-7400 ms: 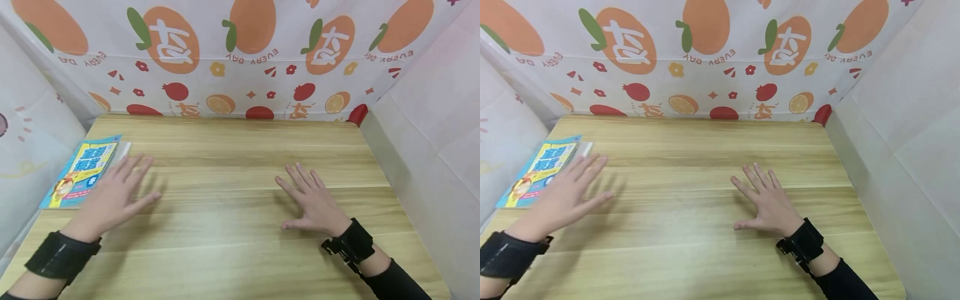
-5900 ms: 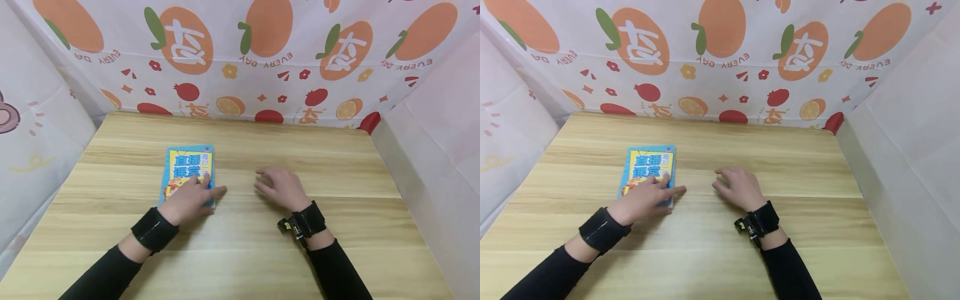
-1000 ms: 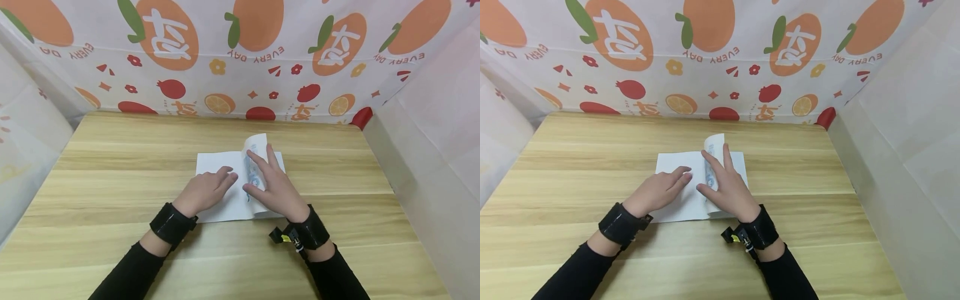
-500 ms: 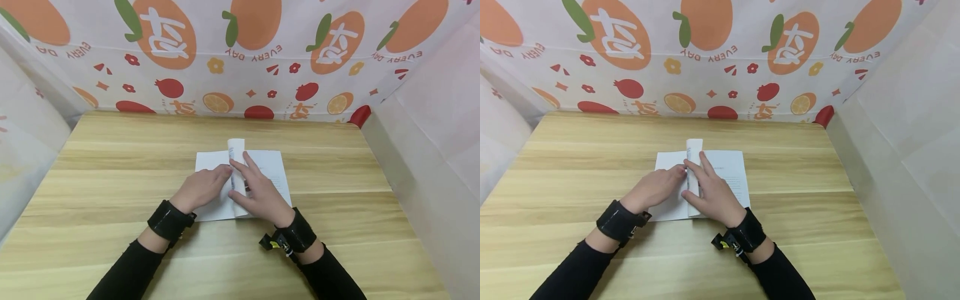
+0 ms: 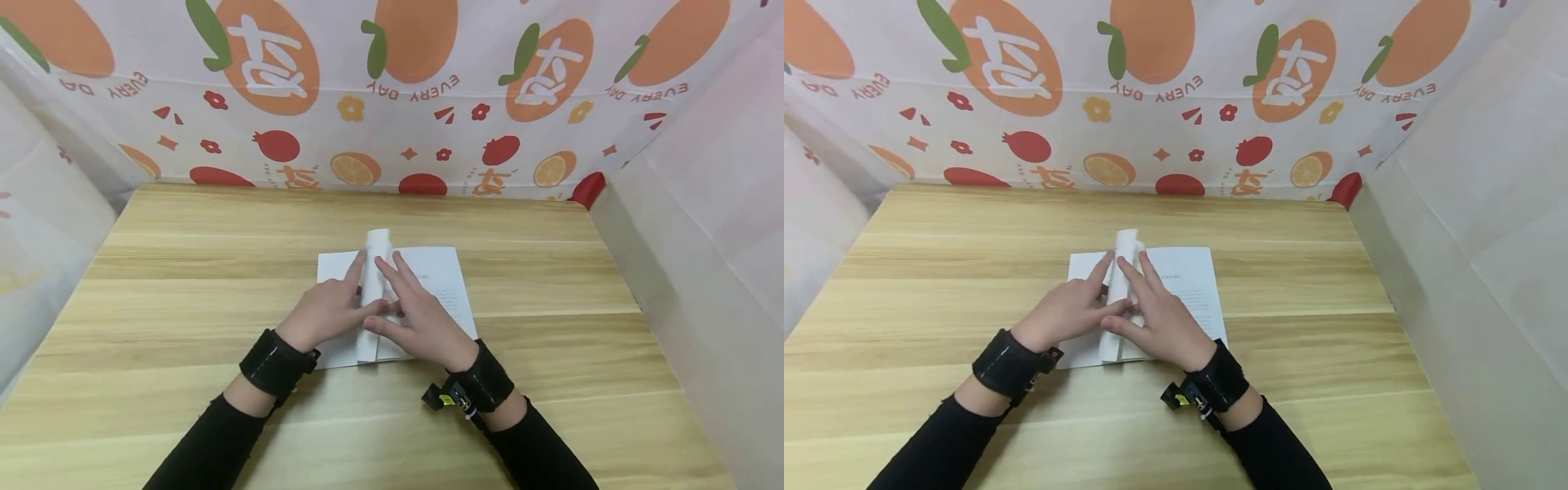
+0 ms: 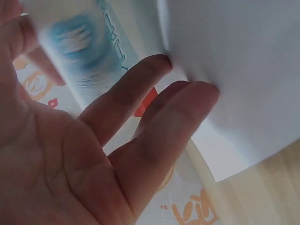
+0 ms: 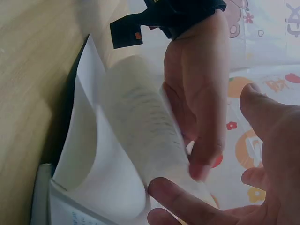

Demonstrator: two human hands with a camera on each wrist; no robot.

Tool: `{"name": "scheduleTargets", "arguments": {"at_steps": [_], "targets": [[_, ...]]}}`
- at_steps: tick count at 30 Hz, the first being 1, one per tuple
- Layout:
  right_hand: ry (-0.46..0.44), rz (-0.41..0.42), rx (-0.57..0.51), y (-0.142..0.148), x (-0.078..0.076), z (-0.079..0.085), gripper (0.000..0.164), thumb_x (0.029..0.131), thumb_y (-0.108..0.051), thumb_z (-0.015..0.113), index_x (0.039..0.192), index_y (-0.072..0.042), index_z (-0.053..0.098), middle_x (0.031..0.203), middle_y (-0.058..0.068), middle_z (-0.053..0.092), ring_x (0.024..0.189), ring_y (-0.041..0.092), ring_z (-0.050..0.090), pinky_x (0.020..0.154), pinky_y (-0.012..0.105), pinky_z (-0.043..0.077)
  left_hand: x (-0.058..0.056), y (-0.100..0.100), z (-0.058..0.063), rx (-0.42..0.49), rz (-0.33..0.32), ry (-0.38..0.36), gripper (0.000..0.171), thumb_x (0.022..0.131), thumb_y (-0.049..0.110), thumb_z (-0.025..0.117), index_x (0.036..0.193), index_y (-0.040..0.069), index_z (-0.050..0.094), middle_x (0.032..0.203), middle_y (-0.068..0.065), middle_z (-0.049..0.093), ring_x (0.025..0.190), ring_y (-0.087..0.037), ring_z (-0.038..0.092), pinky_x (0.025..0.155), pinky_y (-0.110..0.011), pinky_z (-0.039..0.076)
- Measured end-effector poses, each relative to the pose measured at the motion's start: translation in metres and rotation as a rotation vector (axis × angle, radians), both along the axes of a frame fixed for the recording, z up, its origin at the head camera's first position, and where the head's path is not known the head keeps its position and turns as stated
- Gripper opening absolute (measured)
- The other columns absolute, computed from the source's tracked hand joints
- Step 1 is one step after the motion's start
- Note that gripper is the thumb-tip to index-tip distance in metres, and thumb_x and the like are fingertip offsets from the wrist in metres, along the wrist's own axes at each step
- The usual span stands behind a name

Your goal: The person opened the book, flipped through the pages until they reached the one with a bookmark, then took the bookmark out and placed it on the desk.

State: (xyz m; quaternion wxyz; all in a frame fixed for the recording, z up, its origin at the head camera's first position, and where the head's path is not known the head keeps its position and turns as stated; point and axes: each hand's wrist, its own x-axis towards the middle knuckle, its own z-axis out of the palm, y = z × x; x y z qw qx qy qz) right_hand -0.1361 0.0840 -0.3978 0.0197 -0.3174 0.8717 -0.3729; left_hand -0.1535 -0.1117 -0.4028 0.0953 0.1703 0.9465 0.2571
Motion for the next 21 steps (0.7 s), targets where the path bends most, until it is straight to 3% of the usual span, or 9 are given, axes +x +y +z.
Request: {"name": "scheduleTargets", "arguments": {"at_steps": [1,4,7,12,14,16,19,21], "targets": [[-0.007,0.003,0.000,0.000,0.000,0.000,0.083,0.087,-0.056,0.057,0.153,-0.025,0.016,0.157,0.003,0.002,0.091,0.008,0.061,0.082,0.037,0.049,0.000,0.000,0.000,0.007,-0.003,0.004,0.095,0.087,0.058,0.054,0.153,0.012,0.002,0.053,-0.002,0.047,0.045,-0.016,0.046,0.043,-0.030,0.035],[-0.015,0.014,0.006,0.002,-0.002,-0.002,0.083,0.088,-0.056,0.057,0.153,-0.025,0.016,0.157,0.004,0.007,0.096,0.008,0.062,0.082,0.039,0.050,0.000,-0.001,0.000,0.029,-0.017,0.029,0.097,0.085,0.035,0.061,0.152,0.021,-0.008,0.055,0.001,0.047,0.044,-0.014,0.045,0.041,-0.029,0.036],[0.021,0.011,0.029,0.005,-0.004,-0.004,0.079,0.089,-0.054,0.057,0.151,-0.024,0.021,0.155,0.007,0.020,0.103,0.010,0.060,0.085,0.041,0.049,0.000,-0.003,-0.001,0.024,-0.038,0.072,0.100,0.082,0.017,0.062,0.152,0.028,-0.009,0.057,0.002,0.048,0.045,-0.014,0.044,0.042,-0.030,0.037],[0.139,-0.003,0.081,0.007,-0.009,-0.006,0.060,0.091,-0.046,0.059,0.142,-0.019,0.043,0.140,-0.001,0.046,0.121,0.007,0.045,0.099,0.035,0.040,-0.002,-0.008,-0.004,0.000,-0.067,0.156,0.104,0.080,-0.003,0.059,0.151,0.032,-0.009,0.062,-0.001,0.051,0.051,-0.016,0.048,0.049,-0.032,0.042],[0.155,-0.004,0.108,0.007,-0.010,-0.007,0.051,0.091,-0.042,0.059,0.135,-0.017,0.051,0.133,-0.005,0.053,0.123,0.006,0.042,0.100,0.033,0.038,-0.002,-0.009,-0.006,-0.005,-0.070,0.159,0.107,0.080,-0.006,0.060,0.151,0.035,-0.009,0.077,-0.006,0.058,0.056,-0.017,0.051,0.051,-0.032,0.044],[0.148,-0.006,0.141,0.007,-0.010,-0.009,0.045,0.091,-0.041,0.059,0.130,-0.017,0.057,0.127,-0.006,0.058,0.120,0.006,0.046,0.098,0.032,0.040,-0.002,-0.010,-0.007,-0.003,-0.076,0.160,0.110,0.078,-0.010,0.062,0.151,0.037,-0.005,0.104,-0.017,0.059,0.062,-0.018,0.052,0.052,-0.031,0.045],[0.100,0.005,0.190,0.007,-0.008,-0.011,0.042,0.091,-0.041,0.059,0.126,-0.017,0.060,0.123,-0.006,0.060,0.116,0.008,0.050,0.097,0.034,0.041,0.000,-0.011,-0.009,-0.008,-0.073,0.150,0.109,0.074,-0.014,0.064,0.152,0.037,0.008,0.141,-0.030,0.030,0.057,-0.019,0.051,0.045,-0.027,0.042],[0.081,0.018,0.220,0.007,-0.007,-0.012,0.042,0.091,-0.041,0.059,0.125,-0.017,0.061,0.122,-0.006,0.061,0.115,0.009,0.051,0.096,0.034,0.042,0.001,-0.011,-0.009,-0.026,-0.071,0.161,0.103,0.072,-0.015,0.065,0.151,0.033,0.020,0.150,-0.031,0.008,0.055,-0.021,0.050,0.043,-0.025,0.040]]}}
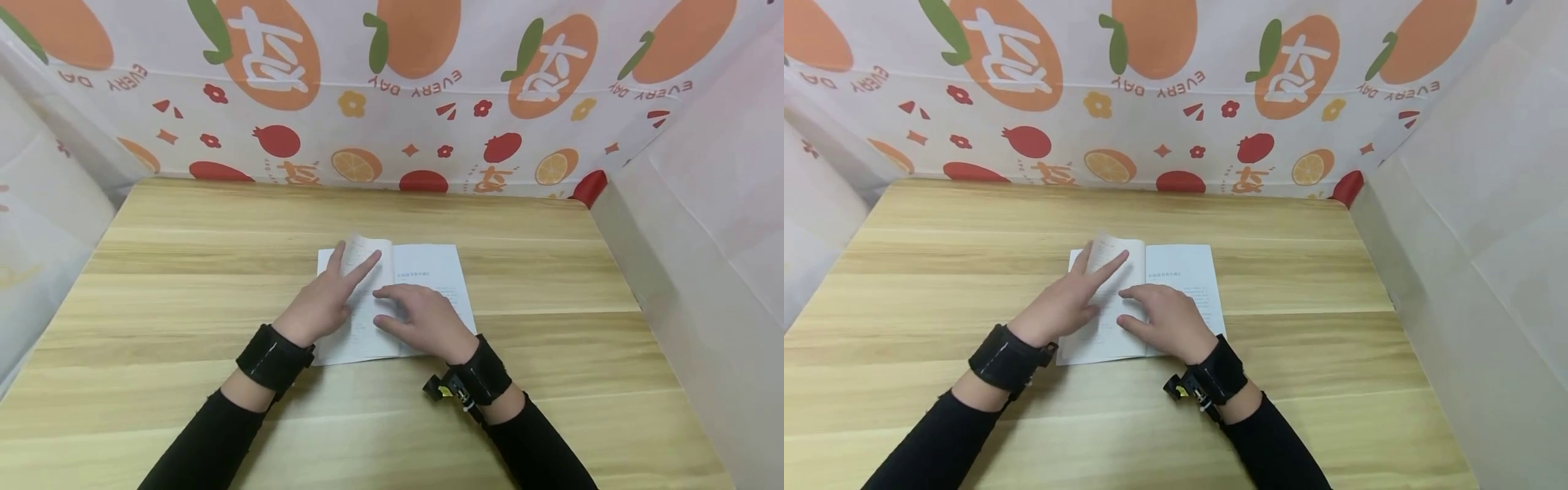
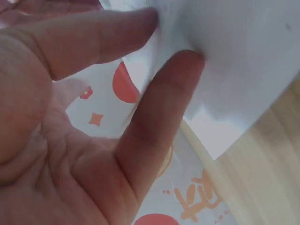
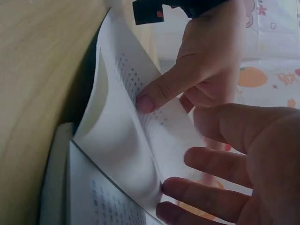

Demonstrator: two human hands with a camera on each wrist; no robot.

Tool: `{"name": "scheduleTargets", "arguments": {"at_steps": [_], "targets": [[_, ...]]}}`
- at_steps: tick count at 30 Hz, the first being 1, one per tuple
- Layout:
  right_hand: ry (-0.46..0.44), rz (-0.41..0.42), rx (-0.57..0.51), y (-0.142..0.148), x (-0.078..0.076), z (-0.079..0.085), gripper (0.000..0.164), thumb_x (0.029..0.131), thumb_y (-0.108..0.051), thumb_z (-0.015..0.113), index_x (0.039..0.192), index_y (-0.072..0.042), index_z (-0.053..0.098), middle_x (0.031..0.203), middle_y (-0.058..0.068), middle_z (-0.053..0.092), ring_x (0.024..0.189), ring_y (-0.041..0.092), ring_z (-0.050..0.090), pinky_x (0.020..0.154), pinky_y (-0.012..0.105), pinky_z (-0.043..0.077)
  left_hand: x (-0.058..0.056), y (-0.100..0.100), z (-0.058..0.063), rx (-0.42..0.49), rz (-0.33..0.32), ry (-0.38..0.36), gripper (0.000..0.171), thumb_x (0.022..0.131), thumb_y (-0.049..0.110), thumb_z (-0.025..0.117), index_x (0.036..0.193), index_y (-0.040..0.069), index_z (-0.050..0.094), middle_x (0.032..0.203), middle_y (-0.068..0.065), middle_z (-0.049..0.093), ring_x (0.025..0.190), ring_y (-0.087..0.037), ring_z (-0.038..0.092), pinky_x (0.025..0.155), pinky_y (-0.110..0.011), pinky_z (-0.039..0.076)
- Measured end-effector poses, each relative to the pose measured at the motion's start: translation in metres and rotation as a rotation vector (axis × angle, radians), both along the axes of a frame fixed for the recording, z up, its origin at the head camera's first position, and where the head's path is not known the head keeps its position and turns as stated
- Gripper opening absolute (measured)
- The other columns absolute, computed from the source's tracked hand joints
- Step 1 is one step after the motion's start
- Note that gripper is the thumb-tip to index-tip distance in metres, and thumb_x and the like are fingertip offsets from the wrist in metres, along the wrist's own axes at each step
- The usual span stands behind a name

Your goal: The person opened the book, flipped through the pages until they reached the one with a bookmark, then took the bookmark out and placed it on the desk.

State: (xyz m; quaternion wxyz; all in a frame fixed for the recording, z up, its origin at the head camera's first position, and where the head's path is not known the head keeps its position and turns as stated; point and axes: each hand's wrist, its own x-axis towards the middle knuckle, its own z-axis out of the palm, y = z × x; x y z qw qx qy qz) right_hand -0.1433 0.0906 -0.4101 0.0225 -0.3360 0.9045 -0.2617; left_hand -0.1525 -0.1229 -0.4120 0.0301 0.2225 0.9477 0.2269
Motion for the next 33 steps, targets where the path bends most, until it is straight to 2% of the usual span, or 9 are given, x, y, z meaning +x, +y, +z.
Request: {"name": "scheduleTargets", "arguments": {"at_steps": [2,4,7,9,11,15,22,26,33], "targets": [[-0.012,0.022,0.033,-0.001,0.001,0.000,0.042,0.091,-0.042,0.060,0.124,-0.017,0.061,0.121,-0.005,0.061,0.115,0.010,0.051,0.096,0.034,0.042,0.001,0.000,0.001,-0.032,0.010,0.008,0.096,0.072,-0.015,0.065,0.149,0.030,0.030,0.151,-0.029,-0.007,0.066,-0.032,0.057,0.042,-0.025,0.041],[-0.013,0.046,0.061,-0.002,0.002,-0.001,0.042,0.090,-0.043,0.061,0.124,-0.017,0.061,0.122,-0.004,0.061,0.117,0.012,0.050,0.097,0.036,0.041,0.002,0.000,0.002,-0.081,0.011,0.030,0.090,0.072,-0.014,0.066,0.147,0.026,0.036,0.151,-0.028,-0.013,0.096,-0.048,0.054,0.049,-0.030,0.048],[-0.002,0.079,0.093,-0.002,0.004,-0.002,0.043,0.090,-0.044,0.061,0.124,-0.017,0.061,0.124,-0.001,0.059,0.119,0.016,0.048,0.098,0.038,0.041,0.003,0.003,0.004,-0.147,-0.002,0.062,0.080,0.074,-0.009,0.068,0.143,0.024,0.044,0.153,-0.023,-0.013,0.129,-0.058,0.011,0.077,-0.055,0.050],[0.014,0.098,0.115,-0.003,0.004,-0.003,0.045,0.090,-0.045,0.060,0.125,-0.018,0.061,0.129,0.003,0.057,0.122,0.018,0.046,0.098,0.040,0.041,0.003,0.005,0.004,-0.176,-0.027,0.083,0.071,0.078,-0.004,0.067,0.140,0.023,0.048,0.155,-0.021,-0.004,0.132,-0.054,0.000,0.089,-0.069,0.035],[0.030,0.113,0.141,-0.004,0.004,-0.003,0.046,0.089,-0.045,0.060,0.126,-0.017,0.061,0.134,0.005,0.053,0.124,0.020,0.044,0.097,0.042,0.041,0.003,0.007,0.002,-0.182,-0.056,0.082,0.059,0.084,0.003,0.065,0.138,0.021,0.051,0.155,-0.019,0.008,0.134,-0.052,0.002,0.093,-0.074,0.024],[0.045,0.134,0.189,-0.005,0.005,-0.004,0.046,0.090,-0.047,0.059,0.125,-0.017,0.062,0.139,0.007,0.048,0.128,0.024,0.040,0.097,0.046,0.040,0.005,0.009,-0.003,-0.180,-0.092,0.045,0.050,0.092,0.017,0.059,0.140,0.017,0.048,0.151,-0.018,0.027,0.131,-0.052,0.018,0.094,-0.071,0.027],[0.019,0.113,0.173,0.002,0.001,-0.001,0.043,0.092,-0.045,0.057,0.127,-0.021,0.060,0.140,0.005,0.048,0.129,0.019,0.039,0.100,0.044,0.038,0.003,0.004,-0.009,-0.149,-0.103,0.022,0.053,0.092,0.027,0.062,0.141,0.018,0.046,0.149,-0.017,0.030,0.130,-0.051,0.022,0.094,-0.069,0.030],[0.006,0.029,0.153,0.016,-0.008,-0.001,0.047,0.090,-0.045,0.060,0.130,-0.020,0.057,0.141,0.008,0.045,0.129,0.020,0.039,0.101,0.044,0.036,0.001,0.000,-0.007,-0.116,-0.119,-0.051,0.064,0.085,0.039,0.068,0.141,0.019,0.046,0.151,-0.015,0.027,0.133,-0.048,0.017,0.095,-0.072,0.023],[-0.017,-0.235,0.206,0.043,-0.025,-0.001,0.069,0.082,-0.042,0.070,0.141,-0.016,0.045,0.142,0.012,0.043,0.130,0.029,0.037,0.095,0.054,0.040,0.000,-0.004,-0.004,-0.114,-0.112,-0.142,0.091,0.071,0.049,0.078,0.147,0.020,0.037,0.153,-0.018,0.018,0.135,-0.048,0.007,0.100,-0.069,0.016]]}}
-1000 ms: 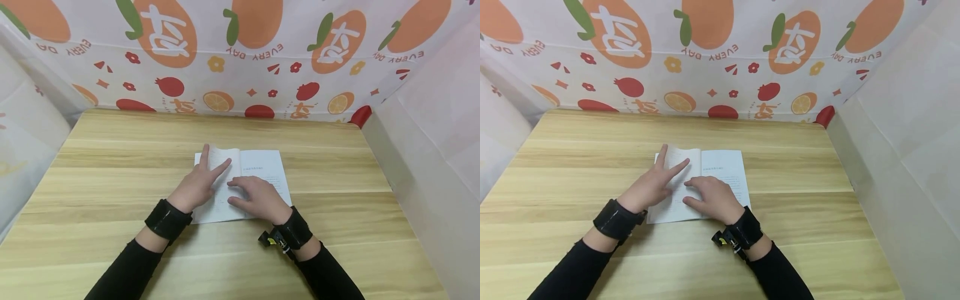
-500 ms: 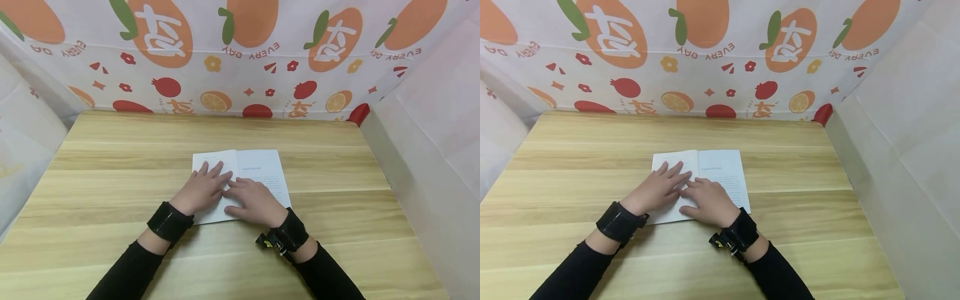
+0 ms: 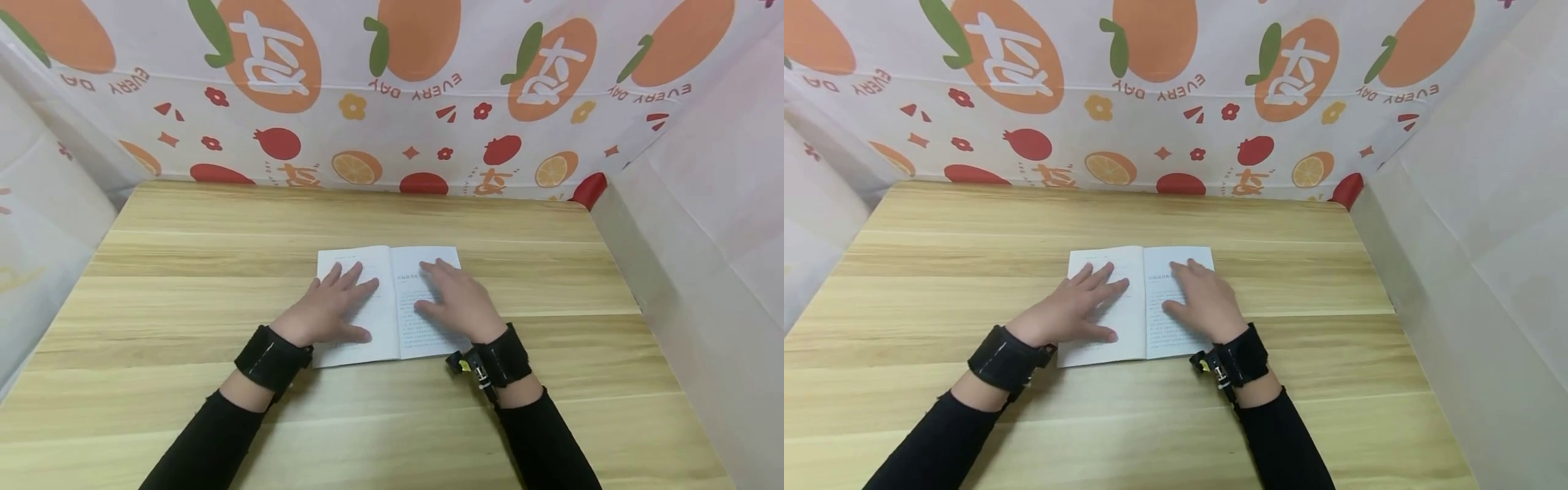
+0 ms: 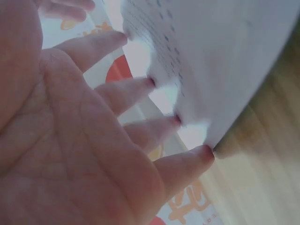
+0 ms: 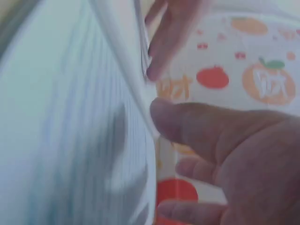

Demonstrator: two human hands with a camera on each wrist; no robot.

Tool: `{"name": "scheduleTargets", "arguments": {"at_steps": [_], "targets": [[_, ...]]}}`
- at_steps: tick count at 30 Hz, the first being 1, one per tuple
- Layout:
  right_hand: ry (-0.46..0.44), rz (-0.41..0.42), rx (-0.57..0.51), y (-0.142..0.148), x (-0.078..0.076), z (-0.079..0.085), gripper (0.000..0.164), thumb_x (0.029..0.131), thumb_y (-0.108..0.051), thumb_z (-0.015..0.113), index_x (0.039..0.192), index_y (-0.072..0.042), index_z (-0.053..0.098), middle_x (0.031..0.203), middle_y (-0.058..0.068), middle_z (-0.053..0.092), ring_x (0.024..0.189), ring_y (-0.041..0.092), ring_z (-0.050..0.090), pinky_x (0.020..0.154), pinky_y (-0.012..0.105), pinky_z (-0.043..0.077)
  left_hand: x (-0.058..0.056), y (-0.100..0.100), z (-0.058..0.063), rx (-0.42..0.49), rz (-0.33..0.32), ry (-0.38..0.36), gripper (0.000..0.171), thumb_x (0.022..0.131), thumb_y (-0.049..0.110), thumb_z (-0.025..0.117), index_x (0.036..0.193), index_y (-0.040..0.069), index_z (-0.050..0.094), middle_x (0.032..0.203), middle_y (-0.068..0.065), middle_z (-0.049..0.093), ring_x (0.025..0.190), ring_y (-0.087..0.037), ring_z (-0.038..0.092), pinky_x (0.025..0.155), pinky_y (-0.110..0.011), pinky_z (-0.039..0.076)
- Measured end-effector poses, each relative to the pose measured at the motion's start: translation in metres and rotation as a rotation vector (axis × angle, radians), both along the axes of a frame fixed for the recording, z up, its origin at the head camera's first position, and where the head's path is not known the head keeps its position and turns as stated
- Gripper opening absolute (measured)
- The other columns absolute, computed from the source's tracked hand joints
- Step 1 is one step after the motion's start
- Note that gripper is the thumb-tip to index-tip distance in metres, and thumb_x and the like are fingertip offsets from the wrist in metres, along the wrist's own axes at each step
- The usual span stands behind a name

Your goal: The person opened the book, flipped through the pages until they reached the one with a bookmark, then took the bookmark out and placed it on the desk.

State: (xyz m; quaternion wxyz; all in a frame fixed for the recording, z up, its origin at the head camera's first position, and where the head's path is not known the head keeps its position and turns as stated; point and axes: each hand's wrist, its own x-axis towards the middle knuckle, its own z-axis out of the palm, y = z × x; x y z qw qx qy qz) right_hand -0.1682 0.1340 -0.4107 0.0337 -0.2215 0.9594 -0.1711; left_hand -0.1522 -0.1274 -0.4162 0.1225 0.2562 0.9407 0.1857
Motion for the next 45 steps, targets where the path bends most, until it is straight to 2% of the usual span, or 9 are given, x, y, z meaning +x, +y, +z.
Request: {"name": "scheduleTargets", "arguments": {"at_steps": [5,11,15,23,28,32,37,42,45], "targets": [[-0.083,-0.122,0.044,0.0085,-0.0044,-0.0006,0.086,0.080,-0.049,0.069,0.148,-0.009,0.032,0.145,0.021,0.036,0.132,0.034,0.031,0.091,0.058,0.041,-0.0023,-0.0015,-0.0004,0.015,0.041,-0.003,0.094,0.072,0.047,0.078,0.148,0.016,0.033,0.152,-0.025,0.016,0.133,-0.052,0.006,0.104,-0.063,0.017],[-0.120,-0.174,0.073,0.0104,-0.0060,-0.0037,0.093,0.080,-0.057,0.066,0.148,-0.006,0.028,0.144,0.028,0.032,0.129,0.039,0.035,0.087,0.058,0.045,-0.0055,-0.0026,-0.0004,0.076,0.097,0.000,0.086,0.081,0.055,0.066,0.148,0.013,0.032,0.152,-0.028,0.012,0.133,-0.052,0.007,0.101,-0.064,0.024],[-0.139,-0.175,0.106,0.0081,-0.0047,-0.0053,0.095,0.079,-0.060,0.064,0.148,-0.005,0.028,0.144,0.031,0.030,0.126,0.040,0.037,0.082,0.057,0.048,-0.0064,-0.0037,-0.0005,0.071,0.113,-0.029,0.088,0.082,0.058,0.063,0.149,0.012,0.029,0.150,-0.031,0.012,0.133,-0.053,0.008,0.101,-0.064,0.025],[-0.116,-0.176,0.150,0.0025,-0.0028,-0.0032,0.097,0.080,-0.062,0.063,0.148,-0.003,0.028,0.144,0.028,0.033,0.127,0.037,0.037,0.082,0.054,0.048,-0.0069,-0.0067,0.0038,-0.050,0.078,-0.020,0.097,0.071,0.050,0.077,0.146,0.005,0.034,0.149,-0.032,0.016,0.133,-0.052,0.008,0.105,-0.061,0.018],[-0.132,-0.175,0.128,0.0028,-0.0021,-0.0033,0.099,0.079,-0.059,0.065,0.149,-0.003,0.023,0.146,0.023,0.034,0.132,0.034,0.032,0.090,0.055,0.043,-0.0058,-0.0078,0.0015,-0.027,0.084,-0.029,0.098,0.067,0.045,0.081,0.145,0.006,0.036,0.150,-0.030,0.014,0.134,-0.051,0.005,0.105,-0.060,0.021],[-0.124,-0.171,0.100,0.0044,-0.0013,-0.0037,0.100,0.079,-0.057,0.067,0.150,-0.004,0.020,0.145,0.020,0.036,0.131,0.033,0.033,0.091,0.055,0.043,-0.0056,-0.0071,-0.0004,-0.007,0.089,-0.031,0.098,0.066,0.043,0.083,0.145,0.007,0.036,0.150,-0.030,0.013,0.134,-0.050,0.005,0.104,-0.060,0.022],[-0.101,-0.158,0.077,0.0040,-0.0004,-0.0039,0.099,0.078,-0.056,0.068,0.151,-0.007,0.020,0.146,0.015,0.036,0.132,0.029,0.033,0.092,0.054,0.042,-0.0061,-0.0059,-0.0035,-0.024,0.092,-0.017,0.099,0.065,0.042,0.083,0.146,0.008,0.036,0.150,-0.030,0.014,0.134,-0.050,0.006,0.105,-0.060,0.021],[-0.079,-0.144,0.042,0.0033,-0.0001,0.0006,0.097,0.079,-0.054,0.069,0.151,-0.011,0.020,0.147,0.012,0.037,0.131,0.028,0.036,0.089,0.054,0.045,-0.0068,-0.0042,-0.0037,-0.036,0.087,0.016,0.099,0.066,0.042,0.083,0.145,0.007,0.037,0.149,-0.030,0.017,0.134,-0.051,0.008,0.105,-0.060,0.020],[-0.065,-0.136,0.038,0.0039,0.0003,0.0045,0.095,0.079,-0.054,0.068,0.151,-0.013,0.022,0.147,0.011,0.037,0.129,0.028,0.038,0.084,0.054,0.047,-0.0072,-0.0037,-0.0030,-0.030,0.086,0.005,0.098,0.065,0.042,0.084,0.145,0.006,0.037,0.149,-0.031,0.017,0.133,-0.052,0.009,0.104,-0.060,0.021]]}}
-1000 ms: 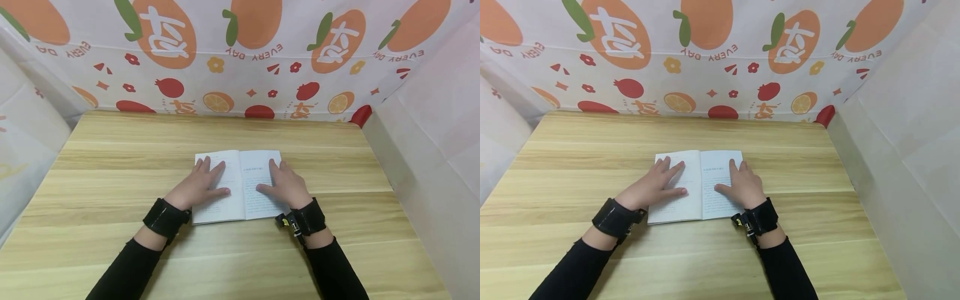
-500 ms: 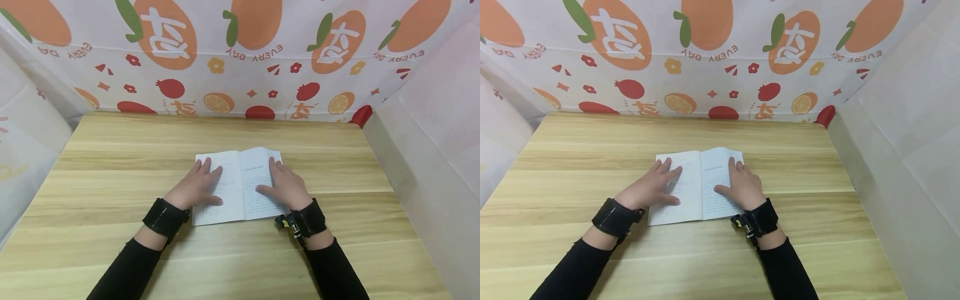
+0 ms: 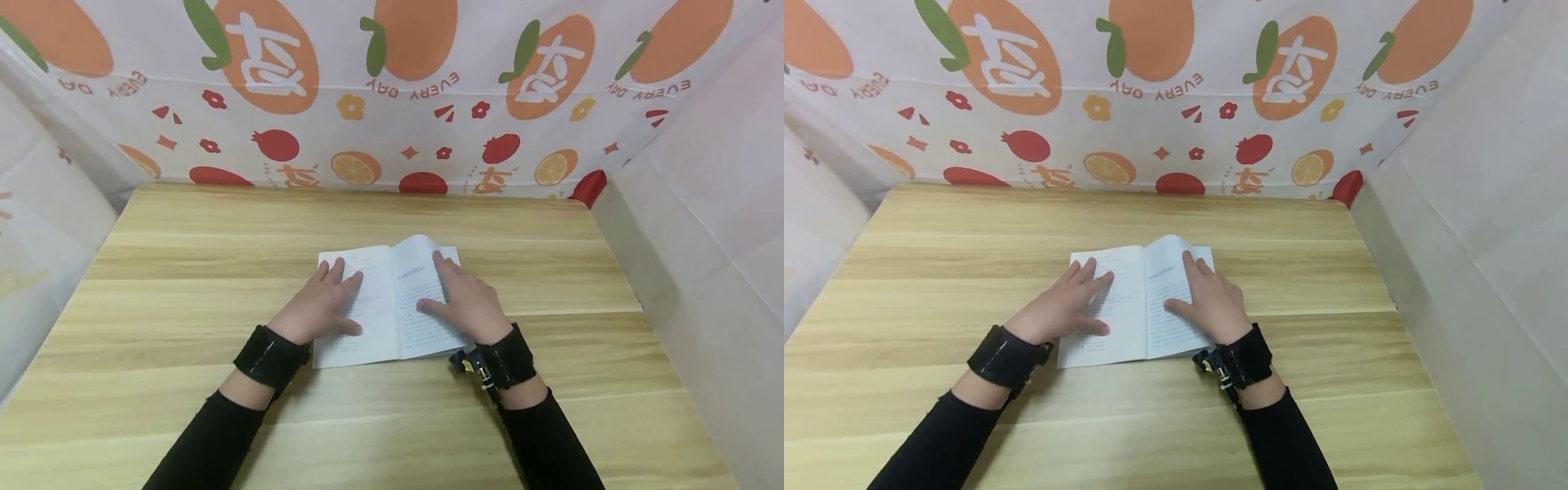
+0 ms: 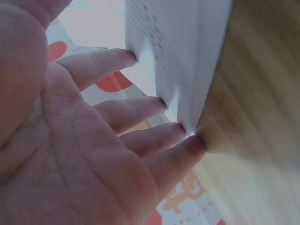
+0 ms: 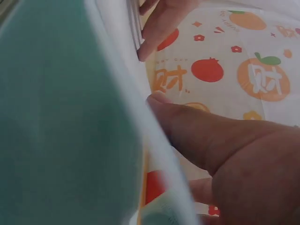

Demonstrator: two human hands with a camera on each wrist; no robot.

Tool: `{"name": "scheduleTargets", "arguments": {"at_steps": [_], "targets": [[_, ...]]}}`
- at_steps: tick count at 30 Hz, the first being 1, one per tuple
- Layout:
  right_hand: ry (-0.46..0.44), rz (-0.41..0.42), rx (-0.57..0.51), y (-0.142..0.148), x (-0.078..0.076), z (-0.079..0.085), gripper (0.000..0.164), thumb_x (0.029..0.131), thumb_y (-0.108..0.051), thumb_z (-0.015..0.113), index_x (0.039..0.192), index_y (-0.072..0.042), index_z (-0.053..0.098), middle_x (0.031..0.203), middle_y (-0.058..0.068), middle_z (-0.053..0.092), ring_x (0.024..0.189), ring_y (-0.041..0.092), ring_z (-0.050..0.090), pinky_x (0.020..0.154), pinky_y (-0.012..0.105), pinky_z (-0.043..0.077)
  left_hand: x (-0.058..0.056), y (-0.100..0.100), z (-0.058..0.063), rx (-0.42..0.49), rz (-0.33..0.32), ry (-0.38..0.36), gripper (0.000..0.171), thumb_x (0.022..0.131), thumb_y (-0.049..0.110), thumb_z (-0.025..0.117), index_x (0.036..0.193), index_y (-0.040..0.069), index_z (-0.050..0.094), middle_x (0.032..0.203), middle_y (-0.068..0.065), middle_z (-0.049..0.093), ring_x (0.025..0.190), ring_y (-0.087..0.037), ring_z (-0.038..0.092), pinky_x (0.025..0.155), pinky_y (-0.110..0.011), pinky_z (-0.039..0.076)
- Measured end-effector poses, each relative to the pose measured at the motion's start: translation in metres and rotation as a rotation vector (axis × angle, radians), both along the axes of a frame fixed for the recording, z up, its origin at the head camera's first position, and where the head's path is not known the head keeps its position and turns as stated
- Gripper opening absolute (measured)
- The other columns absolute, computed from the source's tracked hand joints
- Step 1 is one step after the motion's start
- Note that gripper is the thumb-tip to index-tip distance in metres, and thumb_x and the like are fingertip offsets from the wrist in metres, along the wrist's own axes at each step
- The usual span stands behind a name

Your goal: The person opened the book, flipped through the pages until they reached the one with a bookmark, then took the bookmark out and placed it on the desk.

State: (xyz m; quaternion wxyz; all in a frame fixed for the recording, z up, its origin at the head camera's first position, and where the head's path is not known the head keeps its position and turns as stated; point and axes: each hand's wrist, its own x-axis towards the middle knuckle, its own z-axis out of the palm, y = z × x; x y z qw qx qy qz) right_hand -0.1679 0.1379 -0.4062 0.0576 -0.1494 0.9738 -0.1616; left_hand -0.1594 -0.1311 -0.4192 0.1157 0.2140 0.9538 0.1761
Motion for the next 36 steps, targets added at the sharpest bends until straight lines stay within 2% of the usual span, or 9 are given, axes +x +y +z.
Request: {"name": "scheduleTargets", "arguments": {"at_steps": [6,12,15,21,25,28,31,35,36], "targets": [[0.049,0.036,-0.037,-0.003,0.003,0.008,0.079,0.083,-0.052,0.065,0.148,-0.018,0.034,0.144,0.011,0.041,0.126,0.030,0.042,0.083,0.056,0.047,0.000,-0.004,0.001,0.011,0.003,-0.025,0.095,0.067,0.038,0.083,0.145,0.008,0.038,0.150,-0.029,0.016,0.134,-0.049,0.009,0.104,-0.059,0.024],[0.087,0.088,-0.147,-0.007,0.009,0.014,0.064,0.087,-0.049,0.063,0.142,-0.021,0.045,0.138,0.000,0.049,0.126,0.018,0.042,0.095,0.047,0.043,0.001,-0.005,0.002,0.018,0.006,-0.017,0.092,0.067,0.036,0.084,0.144,0.010,0.041,0.150,-0.028,0.019,0.134,-0.049,0.011,0.104,-0.059,0.024],[0.084,0.116,-0.184,-0.008,0.011,0.016,0.058,0.088,-0.046,0.062,0.140,-0.025,0.047,0.137,-0.001,0.050,0.126,0.016,0.042,0.095,0.045,0.042,0.001,-0.004,0.001,0.019,0.009,-0.004,0.092,0.066,0.036,0.084,0.143,0.010,0.042,0.150,-0.027,0.020,0.135,-0.048,0.012,0.104,-0.058,0.024],[0.112,0.128,-0.203,-0.008,0.016,0.022,0.054,0.089,-0.045,0.061,0.138,-0.026,0.049,0.138,0.001,0.049,0.126,0.016,0.041,0.096,0.047,0.041,0.001,-0.001,0.001,0.011,-0.006,0.006,0.091,0.067,0.037,0.084,0.143,0.010,0.042,0.149,-0.027,0.023,0.134,-0.048,0.014,0.104,-0.058,0.025],[0.118,0.167,-0.259,-0.009,0.017,0.025,0.053,0.089,-0.043,0.062,0.138,-0.026,0.049,0.140,0.003,0.047,0.128,0.015,0.039,0.098,0.047,0.039,0.002,0.000,0.003,0.004,-0.008,0.010,0.091,0.067,0.038,0.084,0.143,0.010,0.042,0.149,-0.027,0.023,0.134,-0.048,0.015,0.104,-0.058,0.026],[0.127,0.210,-0.312,-0.010,0.018,0.027,0.049,0.090,-0.037,0.064,0.136,-0.025,0.051,0.144,0.003,0.042,0.131,0.015,0.034,0.099,0.048,0.038,0.003,-0.001,0.003,0.003,-0.007,0.016,0.091,0.067,0.038,0.084,0.143,0.010,0.043,0.149,-0.027,0.024,0.134,-0.048,0.015,0.103,-0.058,0.026],[0.134,0.221,-0.353,-0.012,0.018,0.028,0.049,0.088,-0.027,0.066,0.135,-0.028,0.053,0.152,0.005,0.028,0.134,0.019,0.029,0.097,0.049,0.039,0.003,-0.003,0.003,0.004,-0.007,0.017,0.090,0.067,0.039,0.084,0.142,0.010,0.043,0.148,-0.027,0.024,0.134,-0.048,0.016,0.103,-0.058,0.027],[0.125,0.166,-0.382,-0.017,0.019,0.028,0.059,0.085,-0.021,0.068,0.139,-0.033,0.047,0.157,0.006,0.000,0.130,0.029,0.035,0.088,0.050,0.047,0.002,-0.005,0.003,-0.008,-0.003,0.018,0.090,0.067,0.039,0.083,0.143,0.010,0.042,0.148,-0.027,0.024,0.134,-0.048,0.015,0.104,-0.057,0.026],[0.123,0.151,-0.388,-0.018,0.018,0.028,0.063,0.084,-0.020,0.069,0.141,-0.032,0.044,0.157,0.007,-0.003,0.129,0.032,0.035,0.087,0.051,0.047,0.002,-0.005,0.003,-0.011,-0.004,0.018,0.091,0.068,0.039,0.083,0.143,0.010,0.042,0.148,-0.027,0.024,0.134,-0.048,0.015,0.105,-0.057,0.025]]}}
